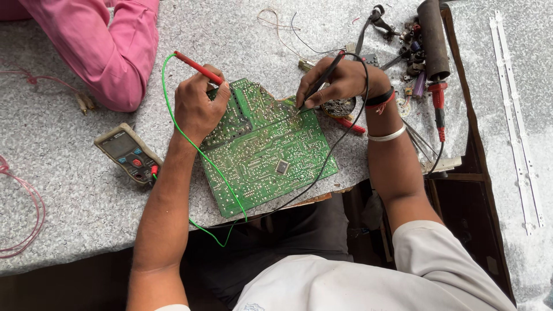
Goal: The person sits at a workbench and tests a large green circuit board using a multimeter, touching the red and black probe tips to various points on the board while holding the board steady with the other hand. They reposition the probes across different components and adjust the board's position during testing.
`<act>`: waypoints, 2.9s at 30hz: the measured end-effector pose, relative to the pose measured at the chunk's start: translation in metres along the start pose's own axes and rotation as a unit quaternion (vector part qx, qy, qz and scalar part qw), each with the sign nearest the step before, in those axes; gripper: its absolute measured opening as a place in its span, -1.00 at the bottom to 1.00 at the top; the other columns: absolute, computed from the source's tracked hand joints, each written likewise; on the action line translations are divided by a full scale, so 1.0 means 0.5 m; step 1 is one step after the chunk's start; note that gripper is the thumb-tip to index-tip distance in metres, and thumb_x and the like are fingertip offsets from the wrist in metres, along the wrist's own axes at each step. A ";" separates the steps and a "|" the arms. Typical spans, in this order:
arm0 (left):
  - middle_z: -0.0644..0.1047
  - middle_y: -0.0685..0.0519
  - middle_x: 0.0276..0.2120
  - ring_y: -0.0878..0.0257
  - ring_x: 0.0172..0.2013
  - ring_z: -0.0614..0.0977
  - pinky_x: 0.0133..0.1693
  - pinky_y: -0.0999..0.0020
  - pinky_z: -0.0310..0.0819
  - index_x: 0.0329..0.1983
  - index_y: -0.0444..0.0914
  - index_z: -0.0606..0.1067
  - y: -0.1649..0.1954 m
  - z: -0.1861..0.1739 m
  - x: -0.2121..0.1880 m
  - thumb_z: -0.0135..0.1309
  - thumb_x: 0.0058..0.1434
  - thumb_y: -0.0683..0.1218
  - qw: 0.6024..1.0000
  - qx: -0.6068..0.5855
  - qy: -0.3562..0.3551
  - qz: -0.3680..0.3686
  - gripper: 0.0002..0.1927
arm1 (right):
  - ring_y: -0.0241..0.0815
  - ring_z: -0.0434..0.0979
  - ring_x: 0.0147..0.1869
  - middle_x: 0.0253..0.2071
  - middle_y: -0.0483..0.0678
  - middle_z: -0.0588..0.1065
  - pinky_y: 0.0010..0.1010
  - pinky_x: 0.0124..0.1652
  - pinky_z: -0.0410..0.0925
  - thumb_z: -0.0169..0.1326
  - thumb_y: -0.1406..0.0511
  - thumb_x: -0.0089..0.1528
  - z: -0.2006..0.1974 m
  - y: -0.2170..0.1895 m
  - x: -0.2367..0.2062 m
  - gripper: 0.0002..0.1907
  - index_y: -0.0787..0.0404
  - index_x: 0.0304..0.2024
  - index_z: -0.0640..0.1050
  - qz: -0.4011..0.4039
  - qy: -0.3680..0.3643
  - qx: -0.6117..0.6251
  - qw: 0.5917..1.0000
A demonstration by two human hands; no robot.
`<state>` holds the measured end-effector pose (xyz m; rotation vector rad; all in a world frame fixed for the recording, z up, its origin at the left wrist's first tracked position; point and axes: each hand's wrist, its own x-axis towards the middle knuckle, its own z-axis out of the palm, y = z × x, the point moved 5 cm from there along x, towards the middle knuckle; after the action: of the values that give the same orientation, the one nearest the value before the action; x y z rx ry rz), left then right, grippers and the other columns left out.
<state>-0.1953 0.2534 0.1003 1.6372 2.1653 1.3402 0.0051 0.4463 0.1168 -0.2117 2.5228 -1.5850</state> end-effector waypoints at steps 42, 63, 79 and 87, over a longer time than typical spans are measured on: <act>0.61 -0.07 -0.35 0.01 -0.34 0.67 -0.25 0.14 0.50 -0.19 -0.28 0.49 0.002 -0.001 -0.001 0.18 0.32 -0.11 0.999 0.008 0.027 0.046 -0.85 | -0.21 0.66 -0.16 -0.22 -0.04 0.67 -0.37 -0.15 0.49 0.24 0.17 0.23 -0.010 0.004 -0.004 -0.70 0.21 -0.09 0.69 0.006 -0.001 -0.042 0.999; 0.61 -0.10 -0.36 -0.02 -0.38 0.65 -0.28 0.10 0.48 -0.17 -0.28 0.50 -0.007 0.001 -0.003 0.20 0.30 -0.14 0.999 0.009 0.028 0.039 -0.86 | -0.23 0.64 -0.17 -0.22 -0.04 0.67 -0.38 -0.16 0.48 0.24 0.17 0.23 -0.007 0.005 -0.003 -0.71 0.20 -0.09 0.69 0.012 -0.005 0.004 1.000; 0.59 -0.07 -0.38 0.09 -0.41 0.64 -0.31 0.18 0.47 -0.20 -0.31 0.50 -0.009 0.002 0.001 0.20 0.31 -0.13 0.998 -0.006 0.029 0.047 -0.85 | -0.16 0.66 -0.11 -0.21 -0.02 0.67 -0.34 -0.08 0.49 0.26 0.19 0.21 -0.011 0.009 -0.005 -0.72 0.22 -0.11 0.70 0.039 0.017 -0.032 0.999; 0.59 -0.07 -0.38 0.05 -0.39 0.65 -0.30 0.16 0.48 -0.21 -0.30 0.50 -0.005 0.001 0.000 0.20 0.32 -0.13 0.999 0.000 0.027 0.045 -0.86 | -0.18 0.67 -0.11 -0.21 -0.03 0.67 -0.34 -0.06 0.50 0.24 0.17 0.23 -0.010 0.002 -0.002 -0.72 0.20 -0.11 0.70 0.027 0.014 -0.030 0.999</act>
<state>-0.1969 0.2538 0.0984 1.7387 2.1438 1.4252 0.0051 0.4515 0.1179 -0.1272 2.5753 -1.5050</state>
